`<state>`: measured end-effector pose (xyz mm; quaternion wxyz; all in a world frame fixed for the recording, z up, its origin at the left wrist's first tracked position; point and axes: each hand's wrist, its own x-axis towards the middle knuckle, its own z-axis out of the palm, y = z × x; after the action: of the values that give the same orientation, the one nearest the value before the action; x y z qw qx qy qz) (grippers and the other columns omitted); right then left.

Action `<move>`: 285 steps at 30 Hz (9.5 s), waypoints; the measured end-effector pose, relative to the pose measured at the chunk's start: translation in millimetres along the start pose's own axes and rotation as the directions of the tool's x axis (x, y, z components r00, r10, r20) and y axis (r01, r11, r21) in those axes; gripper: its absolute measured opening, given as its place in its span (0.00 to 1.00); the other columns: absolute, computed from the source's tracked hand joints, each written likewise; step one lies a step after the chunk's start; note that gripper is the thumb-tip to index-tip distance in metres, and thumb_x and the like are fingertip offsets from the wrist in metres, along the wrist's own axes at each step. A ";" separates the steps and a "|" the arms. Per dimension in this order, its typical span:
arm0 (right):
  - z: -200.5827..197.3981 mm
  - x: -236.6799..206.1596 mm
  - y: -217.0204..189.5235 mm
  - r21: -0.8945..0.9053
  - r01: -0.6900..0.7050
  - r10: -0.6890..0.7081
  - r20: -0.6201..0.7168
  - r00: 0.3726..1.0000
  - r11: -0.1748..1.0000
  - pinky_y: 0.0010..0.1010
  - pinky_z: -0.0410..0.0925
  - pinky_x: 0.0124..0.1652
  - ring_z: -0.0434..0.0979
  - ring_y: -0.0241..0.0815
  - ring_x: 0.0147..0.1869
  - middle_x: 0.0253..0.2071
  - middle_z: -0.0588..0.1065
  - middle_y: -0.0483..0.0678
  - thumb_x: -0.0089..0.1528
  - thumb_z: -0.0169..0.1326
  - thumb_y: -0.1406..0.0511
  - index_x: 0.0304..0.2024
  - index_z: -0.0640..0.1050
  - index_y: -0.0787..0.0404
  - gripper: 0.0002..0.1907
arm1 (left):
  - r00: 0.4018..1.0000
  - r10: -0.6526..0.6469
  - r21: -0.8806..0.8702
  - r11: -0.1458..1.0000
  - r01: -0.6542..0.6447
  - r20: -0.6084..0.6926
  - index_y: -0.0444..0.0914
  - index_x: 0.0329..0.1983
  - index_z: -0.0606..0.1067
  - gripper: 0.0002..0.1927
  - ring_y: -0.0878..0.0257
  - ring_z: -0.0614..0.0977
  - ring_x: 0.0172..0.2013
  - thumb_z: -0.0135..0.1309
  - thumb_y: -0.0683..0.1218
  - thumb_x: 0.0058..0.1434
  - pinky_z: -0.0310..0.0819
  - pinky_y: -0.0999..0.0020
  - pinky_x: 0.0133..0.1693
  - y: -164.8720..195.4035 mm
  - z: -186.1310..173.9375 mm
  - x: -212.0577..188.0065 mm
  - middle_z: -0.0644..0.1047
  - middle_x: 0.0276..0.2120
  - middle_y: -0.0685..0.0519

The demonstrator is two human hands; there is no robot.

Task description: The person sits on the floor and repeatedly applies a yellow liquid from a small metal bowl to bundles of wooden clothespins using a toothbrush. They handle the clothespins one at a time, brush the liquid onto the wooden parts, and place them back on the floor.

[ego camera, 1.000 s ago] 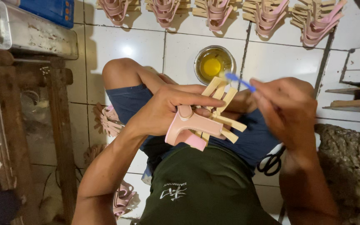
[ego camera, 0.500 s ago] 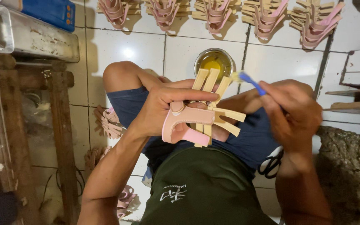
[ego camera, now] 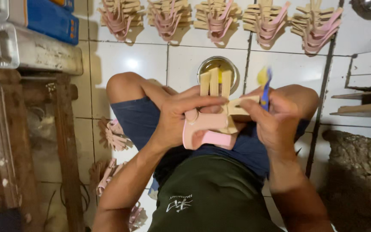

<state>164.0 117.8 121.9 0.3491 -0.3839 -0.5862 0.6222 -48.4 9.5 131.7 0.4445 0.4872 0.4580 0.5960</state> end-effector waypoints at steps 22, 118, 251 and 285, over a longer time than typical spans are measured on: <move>-21.9 -2.5 -40.7 -0.513 0.366 -0.240 0.295 0.925 0.776 0.21 0.68 0.41 0.78 0.35 0.40 0.38 0.78 0.51 0.68 0.57 0.74 0.55 0.81 0.67 0.13 | 0.897 -0.430 -0.524 0.791 0.317 -0.105 0.29 0.58 0.74 0.20 0.68 0.82 0.36 0.59 0.35 0.62 0.77 0.74 0.36 -24.2 12.7 -23.6 0.81 0.39 0.50; -7.5 -24.8 -10.4 -0.466 0.334 -0.314 0.123 0.941 0.819 0.19 0.64 0.37 0.73 0.32 0.36 0.34 0.76 0.47 0.72 0.57 0.74 0.54 0.80 0.68 0.08 | 0.926 -0.365 -0.823 0.553 0.132 -0.097 0.26 0.74 0.62 0.28 0.56 0.81 0.39 0.49 0.36 0.71 0.77 0.67 0.43 -21.2 7.0 -23.7 0.77 0.49 0.37; 102.6 446.8 34.7 -0.614 0.340 -0.220 0.264 0.939 0.712 0.30 0.65 0.35 0.72 0.38 0.33 0.34 0.78 0.51 0.72 0.57 0.64 0.49 0.82 0.67 0.11 | 0.997 -0.074 0.776 0.629 0.041 0.007 0.39 0.46 0.77 0.11 0.52 0.83 0.34 0.55 0.49 0.65 0.78 0.58 0.33 -207.4 -64.2 26.9 0.81 0.37 0.46; 28.7 105.1 193.2 -0.400 0.171 -0.193 -0.015 0.981 0.900 0.22 0.72 0.39 0.78 0.28 0.40 0.40 0.81 0.42 0.68 0.56 0.67 0.50 0.81 0.66 0.11 | 0.782 0.129 0.479 0.846 0.234 -0.610 0.34 0.50 0.80 0.10 0.64 0.84 0.38 0.57 0.43 0.68 0.79 0.67 0.42 -185.0 -60.2 -28.9 0.83 0.40 0.47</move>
<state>93.0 184.2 -77.4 0.3366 -0.4069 -0.7236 0.4443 -88.7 8.8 -60.9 0.1335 0.3532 0.7383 0.5589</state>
